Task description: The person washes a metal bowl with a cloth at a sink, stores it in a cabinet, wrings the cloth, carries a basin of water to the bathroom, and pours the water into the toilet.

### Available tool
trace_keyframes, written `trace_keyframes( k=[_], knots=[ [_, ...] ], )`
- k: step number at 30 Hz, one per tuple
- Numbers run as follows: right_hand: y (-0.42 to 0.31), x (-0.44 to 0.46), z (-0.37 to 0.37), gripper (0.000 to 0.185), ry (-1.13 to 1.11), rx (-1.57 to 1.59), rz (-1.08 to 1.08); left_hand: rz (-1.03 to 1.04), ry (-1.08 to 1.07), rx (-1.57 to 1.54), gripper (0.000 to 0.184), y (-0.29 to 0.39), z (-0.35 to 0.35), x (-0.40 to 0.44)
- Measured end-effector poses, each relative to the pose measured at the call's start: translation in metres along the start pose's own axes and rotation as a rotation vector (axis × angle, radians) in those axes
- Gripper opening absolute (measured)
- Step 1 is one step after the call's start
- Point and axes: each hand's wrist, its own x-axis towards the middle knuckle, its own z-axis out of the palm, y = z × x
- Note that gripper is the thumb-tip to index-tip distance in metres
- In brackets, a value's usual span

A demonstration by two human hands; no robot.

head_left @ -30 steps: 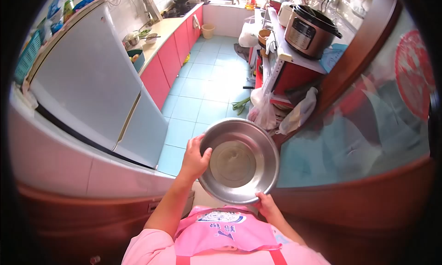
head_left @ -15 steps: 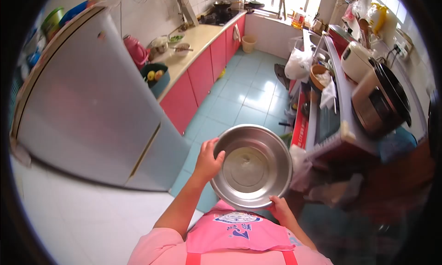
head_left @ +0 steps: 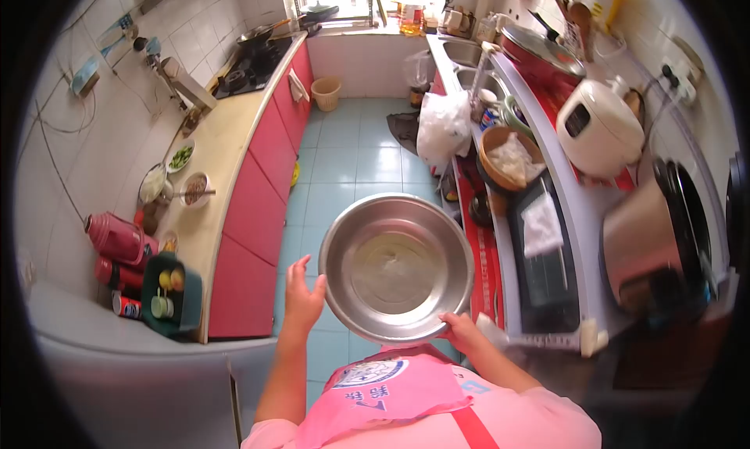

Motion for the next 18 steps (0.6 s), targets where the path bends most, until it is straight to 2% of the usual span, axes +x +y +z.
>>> trace_keyframes(
  k=[3, 5, 9, 14, 18],
  knots=[
    [-0.034, 0.047, 0.032, 0.036, -0.033, -0.022, -0.036, -0.076, 0.015, 0.05, 0.049, -0.008, -0.01, 0.032],
    [-0.06, 0.079, 0.046, 0.035, -0.112, -0.02, 0.027, -0.131, 0.045, 0.073, 0.049, -0.005, -0.017, 0.046],
    [-0.089, 0.131, 0.066, 0.035, -0.09, -0.077, 0.075, -0.145, 0.129, 0.076, 0.051, -0.019, -0.002, 0.085],
    [-0.13, 0.17, 0.089, 0.035, -0.12, 0.028, 0.056, -0.104, 0.082, 0.067, 0.054, -0.049, 0.02, 0.162],
    [-0.144, 0.19, 0.097, 0.036, -0.035, 0.072, -0.017, -0.044, -0.029, 0.014, 0.055, -0.055, 0.034, 0.25]
  ],
)
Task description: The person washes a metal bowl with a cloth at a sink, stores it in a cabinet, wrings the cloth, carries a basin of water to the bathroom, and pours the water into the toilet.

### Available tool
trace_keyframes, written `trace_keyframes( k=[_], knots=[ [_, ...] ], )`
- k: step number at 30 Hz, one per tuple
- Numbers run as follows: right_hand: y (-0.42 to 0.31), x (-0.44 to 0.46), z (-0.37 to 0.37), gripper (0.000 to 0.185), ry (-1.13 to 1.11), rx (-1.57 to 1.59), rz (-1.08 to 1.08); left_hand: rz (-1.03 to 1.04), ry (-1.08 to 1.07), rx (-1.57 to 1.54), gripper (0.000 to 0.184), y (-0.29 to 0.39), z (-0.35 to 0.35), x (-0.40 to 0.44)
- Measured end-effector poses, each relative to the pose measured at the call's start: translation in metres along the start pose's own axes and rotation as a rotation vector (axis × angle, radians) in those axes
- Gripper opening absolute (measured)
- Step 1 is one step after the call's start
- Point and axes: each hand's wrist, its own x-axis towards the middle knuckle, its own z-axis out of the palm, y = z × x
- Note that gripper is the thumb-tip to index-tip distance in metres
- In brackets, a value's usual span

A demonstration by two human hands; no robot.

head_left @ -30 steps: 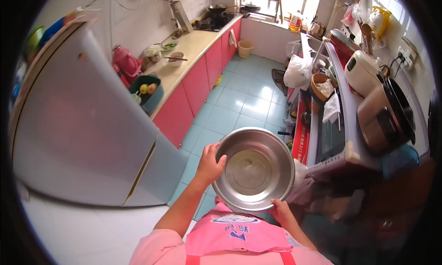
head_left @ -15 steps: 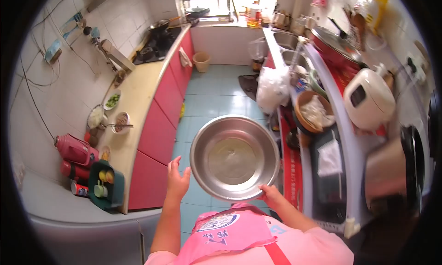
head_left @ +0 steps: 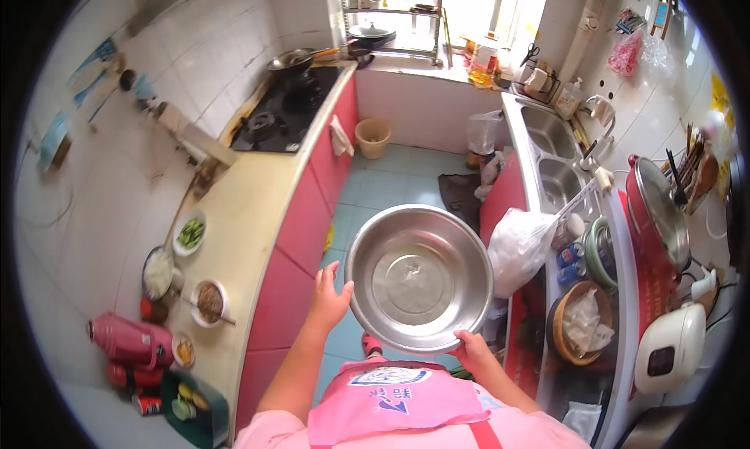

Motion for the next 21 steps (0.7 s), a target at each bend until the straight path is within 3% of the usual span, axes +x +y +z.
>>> trace_keyframes(
  k=[7, 14, 16, 21],
  knots=[
    [-0.048, 0.027, 0.031, 0.032, 0.128, 0.138, -0.108, 0.131, -0.248, -0.089, 0.057, 0.027, 0.033, 0.121],
    [-0.108, 0.12, 0.047, 0.032, 0.167, 0.125, -0.136, -0.037, -0.264, -0.148, 0.062, 0.014, 0.06, 0.223],
    [-0.133, 0.149, 0.055, 0.03, 0.135, 0.142, -0.117, -0.109, -0.284, -0.298, 0.059, 0.021, 0.059, 0.253],
    [-0.174, 0.207, 0.082, 0.03, 0.134, 0.199, -0.12, -0.118, -0.326, -0.367, 0.061, 0.031, 0.064, 0.325]
  ],
)
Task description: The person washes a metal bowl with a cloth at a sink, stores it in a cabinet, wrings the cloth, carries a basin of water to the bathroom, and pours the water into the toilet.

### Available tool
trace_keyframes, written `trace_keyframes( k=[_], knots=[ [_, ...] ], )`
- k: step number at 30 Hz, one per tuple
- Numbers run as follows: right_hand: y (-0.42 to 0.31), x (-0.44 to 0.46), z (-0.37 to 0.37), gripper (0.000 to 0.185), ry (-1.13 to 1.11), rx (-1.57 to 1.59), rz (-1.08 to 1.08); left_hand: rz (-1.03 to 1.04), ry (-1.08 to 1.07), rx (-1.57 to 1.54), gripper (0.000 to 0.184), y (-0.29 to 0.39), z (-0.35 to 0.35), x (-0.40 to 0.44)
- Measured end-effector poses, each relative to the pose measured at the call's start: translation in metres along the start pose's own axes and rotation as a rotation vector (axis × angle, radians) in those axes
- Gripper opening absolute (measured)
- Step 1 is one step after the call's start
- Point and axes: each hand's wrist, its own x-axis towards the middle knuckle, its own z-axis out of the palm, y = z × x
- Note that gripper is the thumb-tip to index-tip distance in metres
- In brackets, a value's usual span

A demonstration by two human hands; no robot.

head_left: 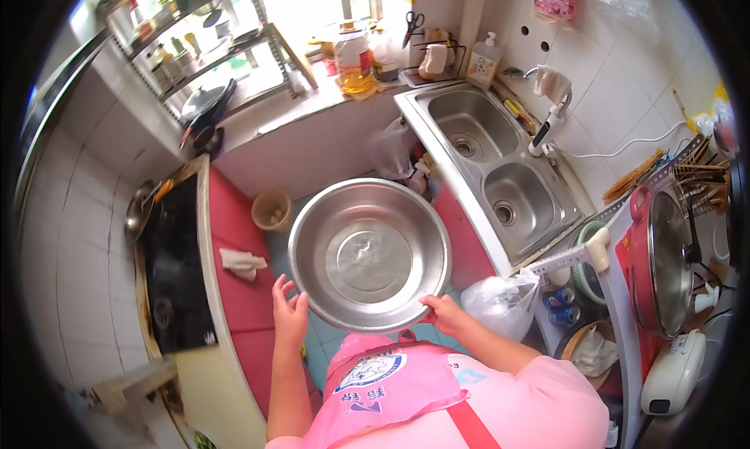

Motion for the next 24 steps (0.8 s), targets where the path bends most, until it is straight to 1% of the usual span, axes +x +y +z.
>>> trace_keyframes(
  k=[2, 3, 6, 8, 10, 12, 14, 16, 17, 20, 22, 24],
  knots=[
    [-0.011, 0.017, 0.013, 0.032, 0.031, 0.032, -0.028, 0.004, -0.04, 0.021, 0.062, 0.014, 0.0, 0.032],
    [-0.017, 0.024, 0.017, 0.033, 0.054, 0.053, -0.049, 0.012, -0.071, -0.035, 0.063, 0.025, 0.005, 0.052],
    [-0.035, 0.042, 0.02, 0.034, 0.139, 0.133, -0.133, 0.011, -0.228, -0.075, 0.064, 0.046, 0.021, 0.116],
    [-0.055, 0.052, 0.027, 0.033, 0.197, 0.187, -0.202, 0.061, -0.297, -0.036, 0.063, 0.057, 0.038, 0.16],
    [-0.065, 0.064, 0.028, 0.031, 0.331, 0.284, -0.293, 0.073, -0.408, -0.076, 0.063, 0.068, 0.054, 0.195],
    [-0.086, 0.084, 0.004, 0.031, 0.341, 0.296, -0.352, 0.098, -0.49, -0.049, 0.062, 0.09, 0.077, 0.223],
    [-0.116, 0.094, 0.0, 0.029, 0.376, 0.355, -0.488, 0.146, -0.582, 0.017, 0.059, 0.108, 0.095, 0.243],
    [-0.149, 0.098, -0.005, 0.026, 0.418, 0.404, -0.522, 0.157, -0.61, 0.019, 0.056, 0.113, 0.113, 0.26],
    [-0.162, 0.102, -0.011, 0.023, 0.446, 0.42, -0.535, 0.165, -0.638, 0.035, 0.055, 0.111, 0.122, 0.269],
    [-0.183, 0.135, -0.058, 0.021, 0.499, 0.421, -0.565, 0.167, -0.676, 0.05, 0.054, 0.106, 0.141, 0.284],
    [-0.188, 0.156, -0.084, 0.019, 0.544, 0.441, -0.52, 0.174, -0.689, 0.056, 0.053, 0.106, 0.154, 0.292],
    [-0.193, 0.17, -0.101, 0.019, 0.551, 0.449, -0.516, 0.085, -0.73, 0.103, 0.053, 0.108, 0.165, 0.296]
  ],
)
